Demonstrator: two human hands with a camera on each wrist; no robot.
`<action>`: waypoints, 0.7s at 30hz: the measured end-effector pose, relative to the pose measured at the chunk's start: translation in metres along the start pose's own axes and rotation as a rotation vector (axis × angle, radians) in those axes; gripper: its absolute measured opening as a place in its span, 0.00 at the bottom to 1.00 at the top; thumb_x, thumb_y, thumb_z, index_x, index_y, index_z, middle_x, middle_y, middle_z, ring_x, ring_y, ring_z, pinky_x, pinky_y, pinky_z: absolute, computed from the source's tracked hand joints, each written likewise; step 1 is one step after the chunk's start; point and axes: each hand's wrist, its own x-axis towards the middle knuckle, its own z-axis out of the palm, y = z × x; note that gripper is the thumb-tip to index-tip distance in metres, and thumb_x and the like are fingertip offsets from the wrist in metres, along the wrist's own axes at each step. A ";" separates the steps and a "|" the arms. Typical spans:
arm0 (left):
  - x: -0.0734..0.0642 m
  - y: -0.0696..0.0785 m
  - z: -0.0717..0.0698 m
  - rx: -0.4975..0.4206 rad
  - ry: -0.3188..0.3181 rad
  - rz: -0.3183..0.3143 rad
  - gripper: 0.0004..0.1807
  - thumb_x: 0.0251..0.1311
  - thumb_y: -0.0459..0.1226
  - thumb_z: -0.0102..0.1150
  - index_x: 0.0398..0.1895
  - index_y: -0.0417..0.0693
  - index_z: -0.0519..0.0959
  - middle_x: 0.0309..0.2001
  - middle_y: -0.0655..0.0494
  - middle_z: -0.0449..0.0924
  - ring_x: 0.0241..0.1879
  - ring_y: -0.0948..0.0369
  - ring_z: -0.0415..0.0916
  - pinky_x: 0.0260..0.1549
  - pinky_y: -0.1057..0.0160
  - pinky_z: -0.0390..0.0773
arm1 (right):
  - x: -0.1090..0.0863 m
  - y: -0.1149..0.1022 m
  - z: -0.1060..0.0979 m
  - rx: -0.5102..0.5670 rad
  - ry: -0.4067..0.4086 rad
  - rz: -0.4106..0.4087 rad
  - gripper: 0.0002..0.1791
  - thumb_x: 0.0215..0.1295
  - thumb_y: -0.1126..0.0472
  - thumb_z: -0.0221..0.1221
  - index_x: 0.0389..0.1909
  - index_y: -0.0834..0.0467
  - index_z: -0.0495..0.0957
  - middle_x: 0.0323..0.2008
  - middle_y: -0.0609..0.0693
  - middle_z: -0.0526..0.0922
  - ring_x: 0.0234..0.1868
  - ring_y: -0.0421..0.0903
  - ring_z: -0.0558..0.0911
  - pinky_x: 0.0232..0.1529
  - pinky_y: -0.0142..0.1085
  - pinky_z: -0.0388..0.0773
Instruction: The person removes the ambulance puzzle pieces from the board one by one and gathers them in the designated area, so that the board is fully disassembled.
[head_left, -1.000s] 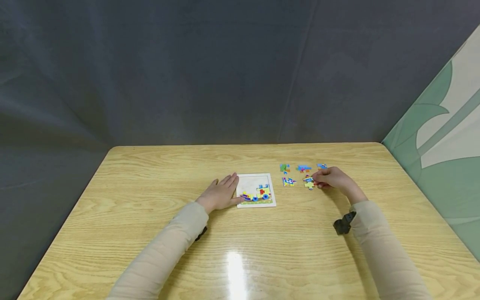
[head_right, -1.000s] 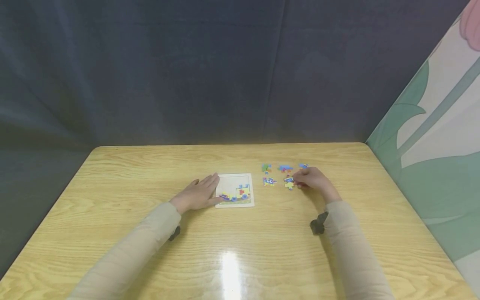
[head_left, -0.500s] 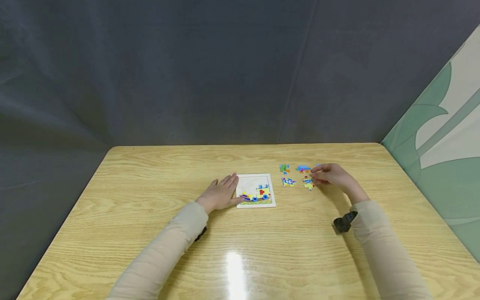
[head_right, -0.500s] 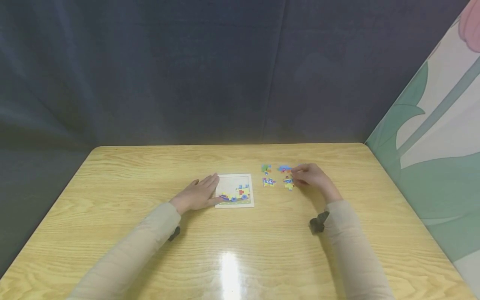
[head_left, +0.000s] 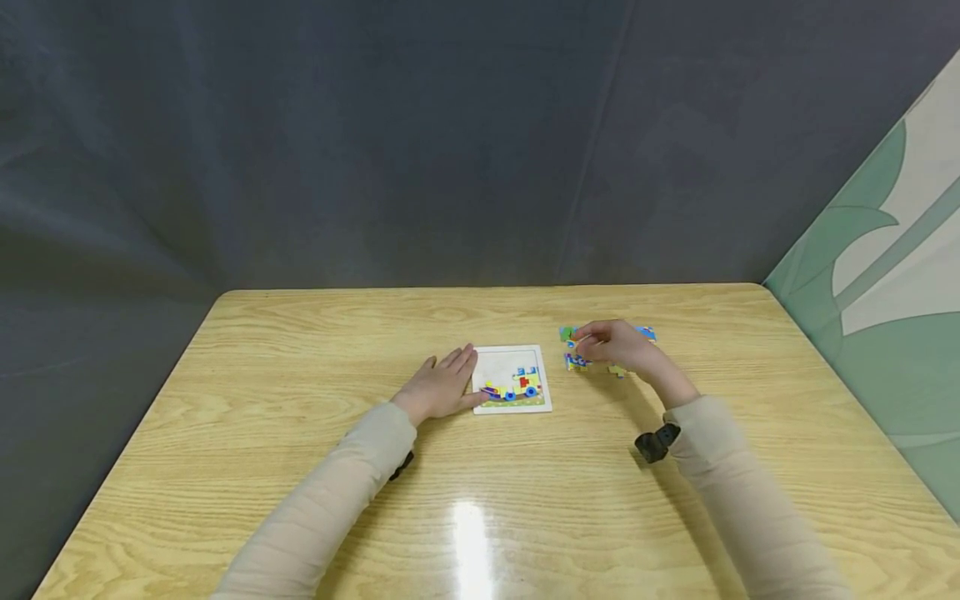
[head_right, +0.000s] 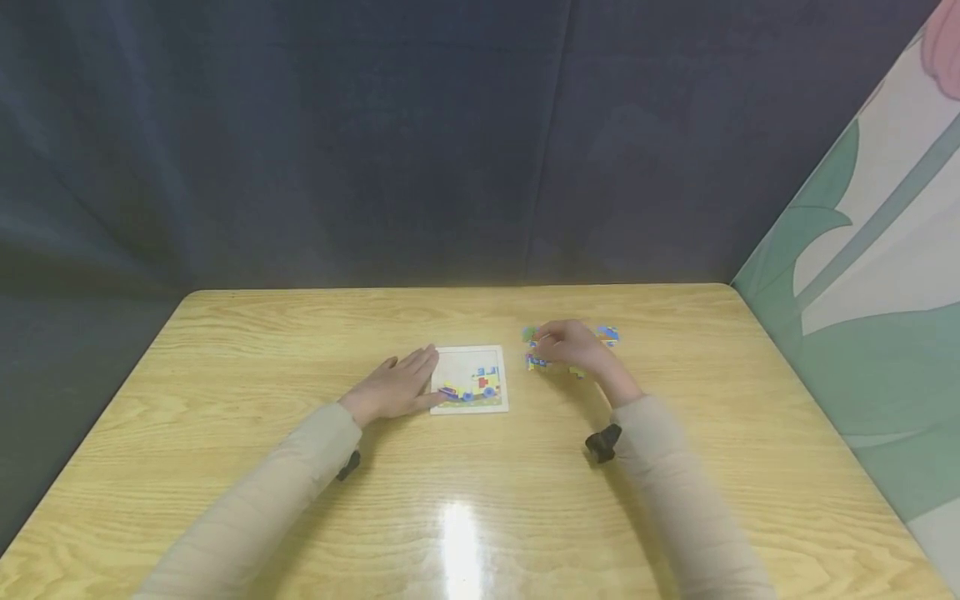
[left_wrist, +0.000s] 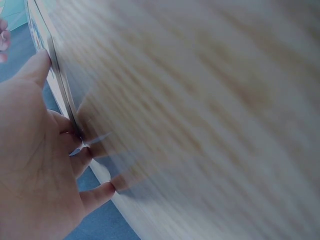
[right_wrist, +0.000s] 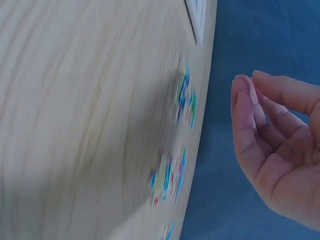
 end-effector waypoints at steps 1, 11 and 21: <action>0.000 0.000 0.000 -0.001 0.000 -0.001 0.43 0.69 0.63 0.33 0.77 0.49 0.39 0.78 0.54 0.33 0.78 0.57 0.36 0.75 0.46 0.44 | 0.001 -0.002 0.003 -0.007 -0.006 -0.005 0.20 0.68 0.65 0.53 0.57 0.71 0.72 0.37 0.53 0.79 0.35 0.39 0.75 0.41 0.33 0.76; 0.000 0.001 -0.001 -0.002 0.004 -0.005 0.43 0.69 0.62 0.33 0.77 0.49 0.39 0.78 0.55 0.33 0.78 0.57 0.37 0.75 0.46 0.45 | 0.016 -0.012 0.039 -0.053 -0.059 -0.104 0.16 0.61 0.73 0.58 0.51 0.73 0.75 0.43 0.66 0.82 0.42 0.51 0.81 0.42 0.35 0.79; 0.000 0.001 0.000 0.001 -0.004 -0.010 0.44 0.68 0.63 0.33 0.77 0.49 0.38 0.78 0.55 0.32 0.78 0.57 0.36 0.75 0.46 0.44 | 0.023 -0.015 0.058 -0.074 -0.113 -0.078 0.19 0.56 0.77 0.59 0.50 0.71 0.75 0.48 0.65 0.78 0.37 0.47 0.80 0.37 0.32 0.78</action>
